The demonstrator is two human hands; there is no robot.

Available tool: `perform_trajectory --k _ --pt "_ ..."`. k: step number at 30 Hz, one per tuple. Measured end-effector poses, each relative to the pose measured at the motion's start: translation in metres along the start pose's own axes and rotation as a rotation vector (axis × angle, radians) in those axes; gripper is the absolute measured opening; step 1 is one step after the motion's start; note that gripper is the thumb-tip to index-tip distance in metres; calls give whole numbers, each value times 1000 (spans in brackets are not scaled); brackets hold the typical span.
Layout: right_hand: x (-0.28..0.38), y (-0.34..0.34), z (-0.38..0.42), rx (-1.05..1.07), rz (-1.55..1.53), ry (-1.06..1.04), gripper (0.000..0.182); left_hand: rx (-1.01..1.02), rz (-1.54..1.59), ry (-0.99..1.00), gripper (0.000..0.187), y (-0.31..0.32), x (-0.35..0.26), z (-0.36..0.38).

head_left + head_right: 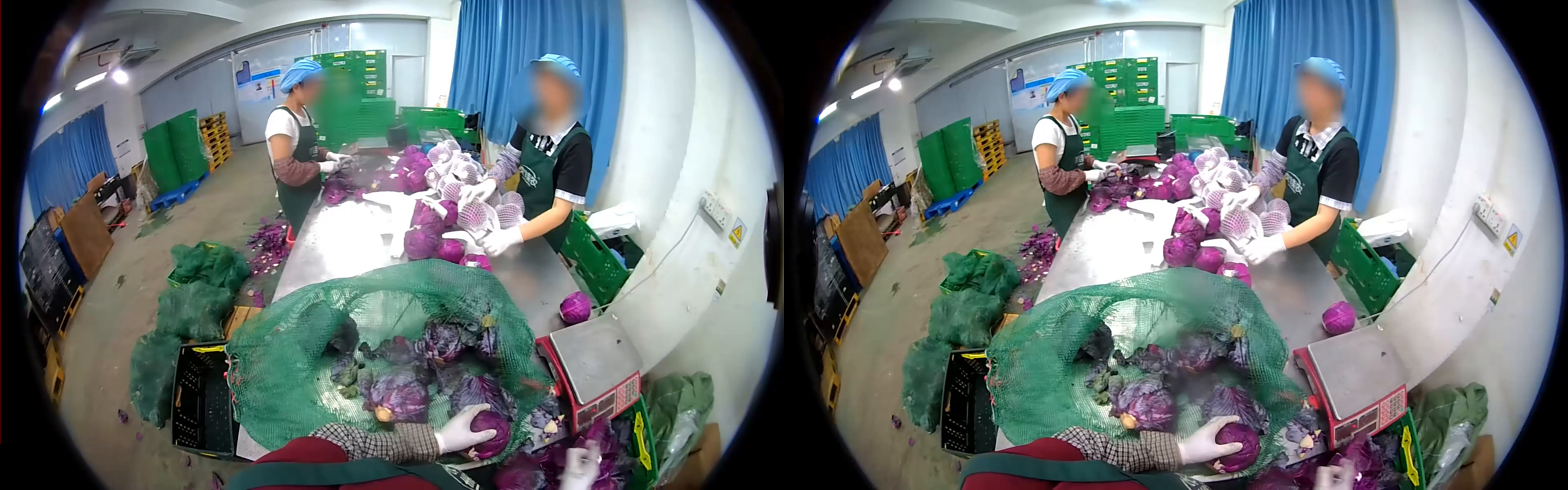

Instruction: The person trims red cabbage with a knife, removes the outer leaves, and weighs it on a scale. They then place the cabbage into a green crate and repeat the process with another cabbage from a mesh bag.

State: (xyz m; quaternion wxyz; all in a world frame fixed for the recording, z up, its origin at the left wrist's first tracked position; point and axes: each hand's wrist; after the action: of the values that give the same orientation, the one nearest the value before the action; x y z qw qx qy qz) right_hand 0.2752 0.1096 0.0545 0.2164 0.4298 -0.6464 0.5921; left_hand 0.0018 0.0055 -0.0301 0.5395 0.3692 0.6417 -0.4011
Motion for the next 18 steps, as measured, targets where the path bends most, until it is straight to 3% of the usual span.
perform_trajectory --k 2,3,4,5,7,8,11,13,16,18 --pt "46 41 25 306 -323 126 33 20 -56 68 75 7 -3 2" --pt "26 70 29 262 -58 -69 31 19 -93 100 75 7 -5 5" --pt "-3 100 34 286 -7 -138 30 49 -108 155 76 7 -5 6" --pt "9 110 38 209 2 -316 31 58 -111 136 75 7 -7 8" --pt "28 101 38 349 -85 -73 31 28 -85 107 75 4 -3 11" --pt "28 98 37 315 -48 -196 32 31 -86 110 74 3 -1 12" --pt "24 96 38 436 -163 -44 32 44 -76 119 75 4 -1 12" --pt "13 100 41 413 -136 -39 32 54 -84 124 75 3 -3 11" --pt "15 97 42 220 126 -410 35 52 -122 146 75 6 -5 13" --pt "-12 114 44 184 33 -382 38 53 -152 149 76 7 -11 16"
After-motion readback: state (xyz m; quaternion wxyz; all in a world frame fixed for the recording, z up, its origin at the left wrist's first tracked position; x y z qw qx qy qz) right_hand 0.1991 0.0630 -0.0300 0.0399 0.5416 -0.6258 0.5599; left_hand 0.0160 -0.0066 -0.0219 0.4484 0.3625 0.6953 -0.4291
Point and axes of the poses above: each hand's wrist, its own z-axis away from the middle knuckle, its own y-axis out of the palm, x = y × z, and after that the axes turned 11 degrees about z, right-handed
